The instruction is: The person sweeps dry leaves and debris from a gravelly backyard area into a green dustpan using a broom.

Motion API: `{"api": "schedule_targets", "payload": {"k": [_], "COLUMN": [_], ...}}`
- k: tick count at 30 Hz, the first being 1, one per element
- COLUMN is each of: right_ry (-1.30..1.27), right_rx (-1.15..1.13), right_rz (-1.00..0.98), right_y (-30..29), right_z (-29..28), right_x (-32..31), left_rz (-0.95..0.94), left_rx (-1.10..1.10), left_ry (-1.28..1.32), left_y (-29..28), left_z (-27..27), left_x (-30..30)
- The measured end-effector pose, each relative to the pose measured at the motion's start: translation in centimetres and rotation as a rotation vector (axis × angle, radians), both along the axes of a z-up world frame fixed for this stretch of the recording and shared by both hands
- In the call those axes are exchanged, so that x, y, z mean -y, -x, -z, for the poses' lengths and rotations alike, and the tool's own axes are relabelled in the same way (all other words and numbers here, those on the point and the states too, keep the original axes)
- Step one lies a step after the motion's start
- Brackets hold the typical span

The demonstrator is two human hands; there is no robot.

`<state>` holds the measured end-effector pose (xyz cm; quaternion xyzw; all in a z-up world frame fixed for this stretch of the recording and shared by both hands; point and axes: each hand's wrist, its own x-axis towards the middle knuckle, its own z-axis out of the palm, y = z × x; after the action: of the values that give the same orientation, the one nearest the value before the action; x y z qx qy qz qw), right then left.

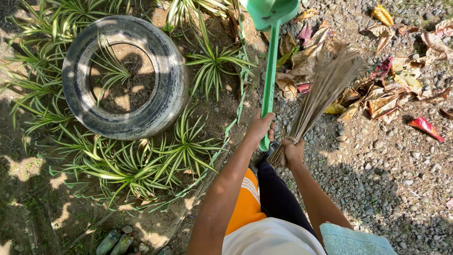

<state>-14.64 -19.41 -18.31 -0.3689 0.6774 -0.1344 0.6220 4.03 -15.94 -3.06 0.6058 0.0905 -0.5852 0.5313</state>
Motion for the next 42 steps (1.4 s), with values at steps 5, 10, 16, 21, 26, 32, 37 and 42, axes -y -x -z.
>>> {"api": "schedule_targets", "payload": {"k": [5,10,16,21,26,32,37,42], "right_ry": [-0.388,-0.618,-0.358,-0.429,-0.523,-0.589,-0.582,-0.414], "right_rx": [0.281,0.373,0.29,0.621,0.788,0.855,0.722,0.565], "right_rz": [-0.159,-0.34,-0.249,-0.072,-0.066,-0.135,-0.073,-0.162], "right_y": [2.5,-0.5,-5.6,-11.9,-20.2,-23.6,-24.9,-26.3], "right_z": [-2.0,-1.3,-6.2,-12.3,-12.1,-9.0,-7.1,-6.7], "right_x": [1.1,2.0,3.5,12.3,13.6,15.5,17.6,20.0], "left_rz": [-0.095,-0.128,-0.118,-0.049,-0.106,0.084,0.034,-0.169], "left_rx": [0.031,0.042,0.061,0.068,0.028,0.185,0.082,-0.216], "left_ry": [0.02,0.03,-0.022,0.002,0.042,0.005,0.039,0.087], "left_y": [-2.6,-3.1,-3.3,-4.4,-4.8,-7.9,-8.5,-8.5], "left_z": [0.0,1.1,2.8,5.0,6.6,6.6,8.0,12.3], "left_x": [1.0,0.6,0.8,1.0,3.3,4.7,6.3,8.3]}}
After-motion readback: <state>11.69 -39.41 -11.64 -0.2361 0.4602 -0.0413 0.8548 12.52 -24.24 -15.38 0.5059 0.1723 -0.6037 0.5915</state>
